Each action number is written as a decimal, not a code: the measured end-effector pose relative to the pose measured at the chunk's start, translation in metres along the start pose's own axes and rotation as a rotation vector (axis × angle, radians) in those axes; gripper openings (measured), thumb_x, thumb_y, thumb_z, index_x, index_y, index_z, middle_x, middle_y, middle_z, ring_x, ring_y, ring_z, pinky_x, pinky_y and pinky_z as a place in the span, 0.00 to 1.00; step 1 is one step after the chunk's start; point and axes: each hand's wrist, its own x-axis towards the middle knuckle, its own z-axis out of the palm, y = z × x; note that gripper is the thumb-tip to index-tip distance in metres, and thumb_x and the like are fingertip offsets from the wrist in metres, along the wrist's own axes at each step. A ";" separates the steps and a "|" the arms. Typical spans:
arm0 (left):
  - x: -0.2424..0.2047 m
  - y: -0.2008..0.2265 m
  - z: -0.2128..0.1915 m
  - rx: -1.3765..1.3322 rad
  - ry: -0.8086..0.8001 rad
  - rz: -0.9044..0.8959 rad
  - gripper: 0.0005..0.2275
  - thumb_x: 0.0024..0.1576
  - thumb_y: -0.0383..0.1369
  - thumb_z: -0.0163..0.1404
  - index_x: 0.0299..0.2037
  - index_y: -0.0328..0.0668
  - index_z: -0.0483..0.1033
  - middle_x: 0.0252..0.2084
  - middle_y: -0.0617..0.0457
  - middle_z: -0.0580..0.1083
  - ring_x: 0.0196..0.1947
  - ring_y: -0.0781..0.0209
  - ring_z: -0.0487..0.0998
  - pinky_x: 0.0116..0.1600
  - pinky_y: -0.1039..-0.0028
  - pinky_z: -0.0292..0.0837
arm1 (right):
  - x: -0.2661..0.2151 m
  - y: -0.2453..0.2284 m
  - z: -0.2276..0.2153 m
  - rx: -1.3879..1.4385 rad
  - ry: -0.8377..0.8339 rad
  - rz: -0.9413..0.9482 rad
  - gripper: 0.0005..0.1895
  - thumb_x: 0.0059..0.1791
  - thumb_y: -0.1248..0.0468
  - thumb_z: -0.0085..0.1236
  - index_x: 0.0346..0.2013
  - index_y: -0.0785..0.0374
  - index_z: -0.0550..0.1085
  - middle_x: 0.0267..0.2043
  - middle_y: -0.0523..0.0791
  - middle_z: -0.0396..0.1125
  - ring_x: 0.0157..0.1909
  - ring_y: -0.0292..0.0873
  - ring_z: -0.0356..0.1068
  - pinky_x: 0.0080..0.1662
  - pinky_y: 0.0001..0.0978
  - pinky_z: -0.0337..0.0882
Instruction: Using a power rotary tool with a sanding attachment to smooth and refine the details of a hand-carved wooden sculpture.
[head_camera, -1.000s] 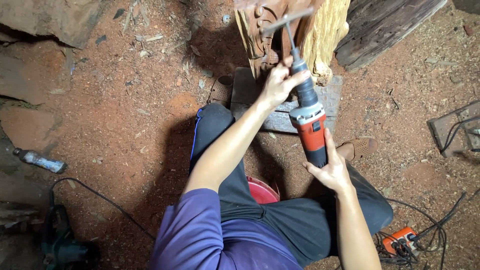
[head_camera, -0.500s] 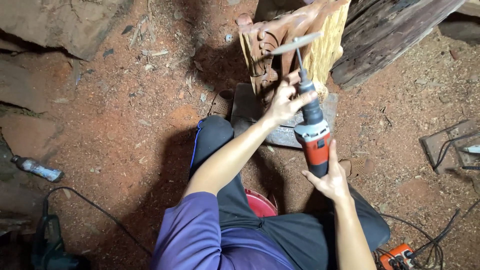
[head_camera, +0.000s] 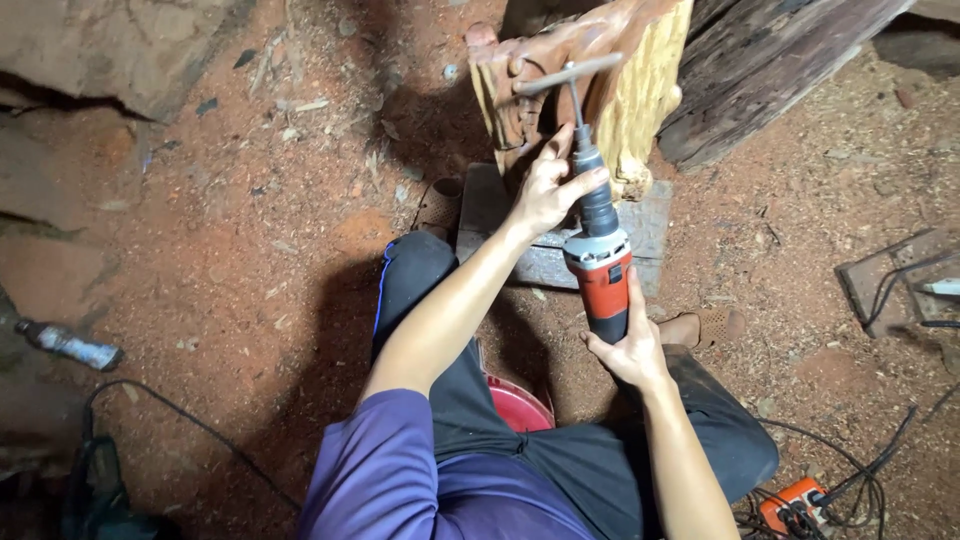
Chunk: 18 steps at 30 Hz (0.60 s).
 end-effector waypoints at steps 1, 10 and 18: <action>-0.001 0.002 0.001 0.010 -0.001 -0.013 0.19 0.50 0.44 0.66 0.37 0.32 0.85 0.73 0.42 0.61 0.71 0.38 0.61 0.76 0.53 0.51 | 0.000 0.000 -0.001 0.005 -0.007 -0.009 0.67 0.32 0.61 0.76 0.79 0.42 0.46 0.49 0.66 0.70 0.48 0.67 0.74 0.42 0.53 0.71; -0.004 0.004 0.003 -0.018 -0.010 -0.010 0.17 0.52 0.44 0.65 0.38 0.34 0.85 0.73 0.41 0.59 0.72 0.38 0.58 0.77 0.55 0.48 | 0.005 0.011 -0.005 -0.018 -0.037 0.045 0.66 0.31 0.60 0.76 0.78 0.39 0.47 0.50 0.64 0.71 0.48 0.65 0.74 0.44 0.51 0.71; -0.003 -0.008 0.002 -0.064 0.005 0.014 0.17 0.51 0.43 0.65 0.37 0.33 0.85 0.72 0.40 0.61 0.71 0.37 0.60 0.77 0.55 0.50 | 0.004 0.015 -0.002 -0.001 -0.043 0.017 0.66 0.32 0.61 0.75 0.78 0.39 0.47 0.52 0.64 0.70 0.50 0.66 0.73 0.45 0.52 0.71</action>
